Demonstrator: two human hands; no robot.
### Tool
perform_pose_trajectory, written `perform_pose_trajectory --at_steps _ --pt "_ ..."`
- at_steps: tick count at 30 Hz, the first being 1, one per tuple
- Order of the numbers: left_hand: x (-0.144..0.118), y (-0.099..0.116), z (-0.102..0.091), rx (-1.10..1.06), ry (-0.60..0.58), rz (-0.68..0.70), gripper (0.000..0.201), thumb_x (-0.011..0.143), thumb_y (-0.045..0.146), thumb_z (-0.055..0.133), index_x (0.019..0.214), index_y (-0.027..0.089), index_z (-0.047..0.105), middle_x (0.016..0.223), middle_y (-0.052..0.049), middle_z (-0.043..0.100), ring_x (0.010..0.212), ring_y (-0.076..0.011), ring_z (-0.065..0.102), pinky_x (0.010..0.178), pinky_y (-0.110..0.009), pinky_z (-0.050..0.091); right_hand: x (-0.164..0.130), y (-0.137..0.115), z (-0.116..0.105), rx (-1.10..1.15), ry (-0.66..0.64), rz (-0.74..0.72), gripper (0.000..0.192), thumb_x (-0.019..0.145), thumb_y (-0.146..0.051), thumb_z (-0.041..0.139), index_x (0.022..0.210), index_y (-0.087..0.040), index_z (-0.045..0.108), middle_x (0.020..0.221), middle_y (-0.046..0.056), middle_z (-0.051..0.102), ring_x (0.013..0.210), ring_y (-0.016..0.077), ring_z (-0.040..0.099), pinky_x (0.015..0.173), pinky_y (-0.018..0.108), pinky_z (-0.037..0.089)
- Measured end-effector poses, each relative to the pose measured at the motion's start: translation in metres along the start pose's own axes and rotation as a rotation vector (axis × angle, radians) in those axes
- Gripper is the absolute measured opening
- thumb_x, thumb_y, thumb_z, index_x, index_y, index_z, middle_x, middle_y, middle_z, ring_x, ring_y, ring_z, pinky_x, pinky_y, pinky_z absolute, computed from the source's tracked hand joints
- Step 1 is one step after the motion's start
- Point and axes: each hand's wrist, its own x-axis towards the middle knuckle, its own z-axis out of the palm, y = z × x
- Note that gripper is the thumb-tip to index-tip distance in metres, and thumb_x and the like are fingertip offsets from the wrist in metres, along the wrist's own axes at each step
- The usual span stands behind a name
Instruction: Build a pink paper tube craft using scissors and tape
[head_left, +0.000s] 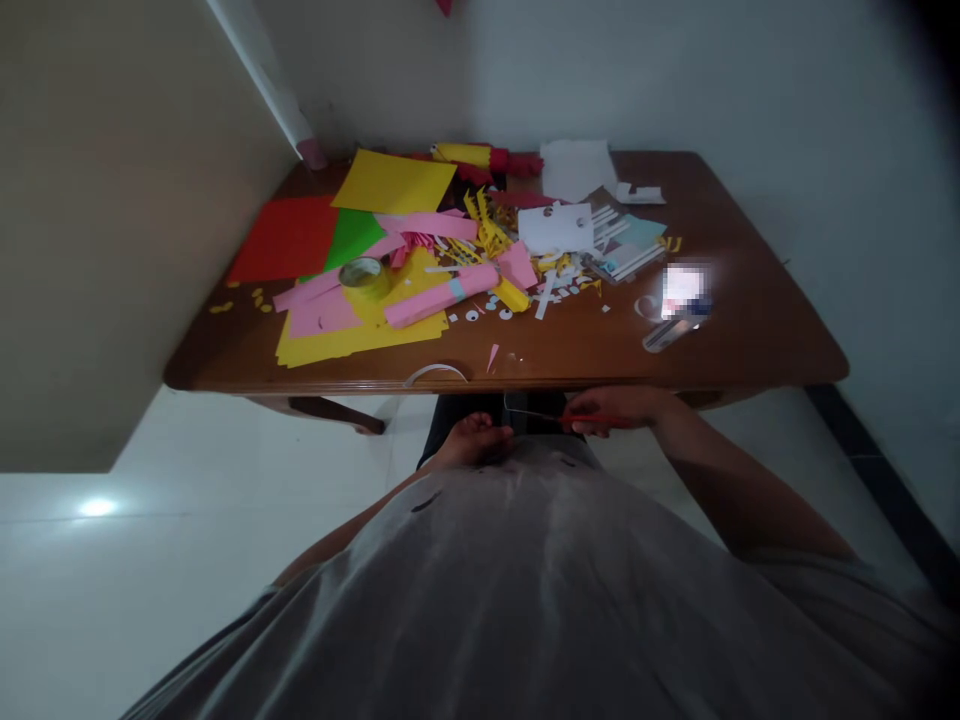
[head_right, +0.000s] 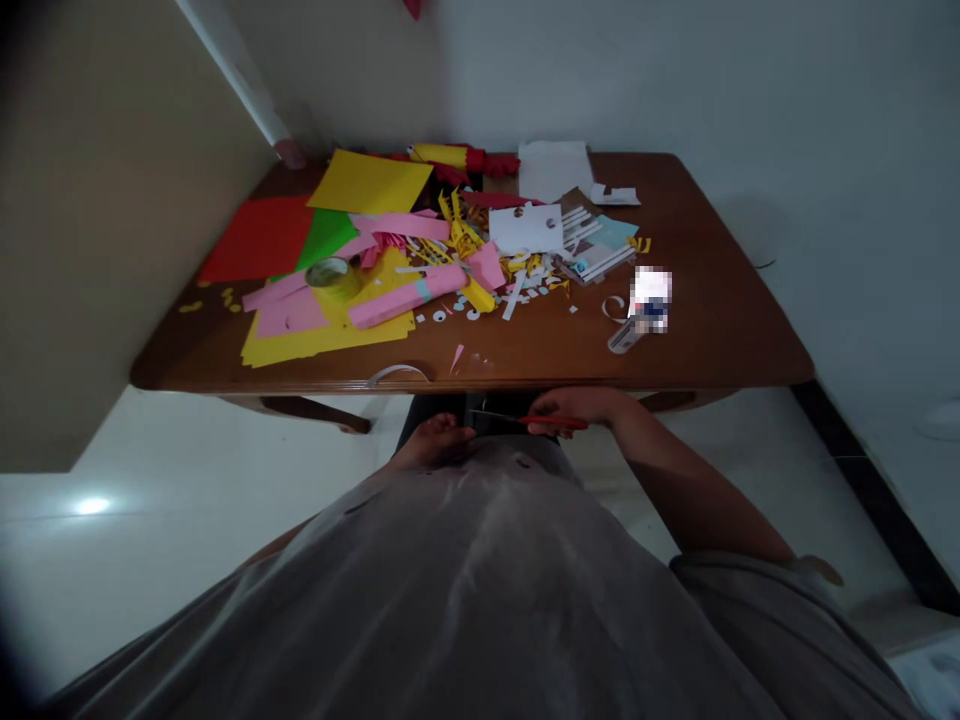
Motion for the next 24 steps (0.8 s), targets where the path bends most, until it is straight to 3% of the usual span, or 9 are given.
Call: perform_pose_trajectory --at_steps 4,10,15,24 --pt "0.001 0.001 0.002 -0.045 -0.002 -0.017 0.089 0.042 0.046 0.121 0.085 0.027 0.046 0.063 0.009 0.066 0.060 -0.0156 0.073 0.059 -0.024 0.056 0.002 0.000 0.002 0.013 -0.002 0.005 0.065 0.084 -0.075 0.092 0.113 -0.018 0.079 0.086 0.001 0.071 0.067 0.0128 0.059 0.064 0.028 0.048" --pt "-0.004 0.006 0.003 -0.062 -0.039 -0.014 0.086 0.047 0.045 0.120 0.085 0.026 0.046 0.059 0.012 0.058 0.049 -0.0095 0.059 0.053 -0.022 0.044 0.004 -0.004 0.005 0.006 -0.006 -0.006 0.063 0.087 -0.075 0.090 0.110 -0.018 0.078 0.082 -0.001 0.070 0.066 0.0121 0.059 0.063 0.027 0.045" --pt "-0.003 0.006 0.002 -0.053 -0.064 -0.019 0.085 0.048 0.046 0.119 0.085 0.027 0.045 0.059 0.012 0.056 0.047 -0.0094 0.055 0.051 -0.023 0.039 0.005 -0.005 0.003 0.022 -0.015 -0.015 0.066 0.088 -0.078 0.088 0.112 -0.018 0.077 0.085 -0.001 0.071 0.067 0.0122 0.061 0.065 0.027 0.049" --pt "0.001 0.005 -0.003 0.009 -0.086 0.016 0.089 0.048 0.054 0.118 0.085 0.027 0.041 0.059 0.013 0.054 0.050 -0.0099 0.054 0.055 -0.023 0.043 0.013 -0.002 0.003 0.051 0.001 -0.008 0.066 0.083 -0.079 0.093 0.107 -0.020 0.077 0.083 -0.001 0.073 0.064 0.0117 0.061 0.061 0.025 0.049"
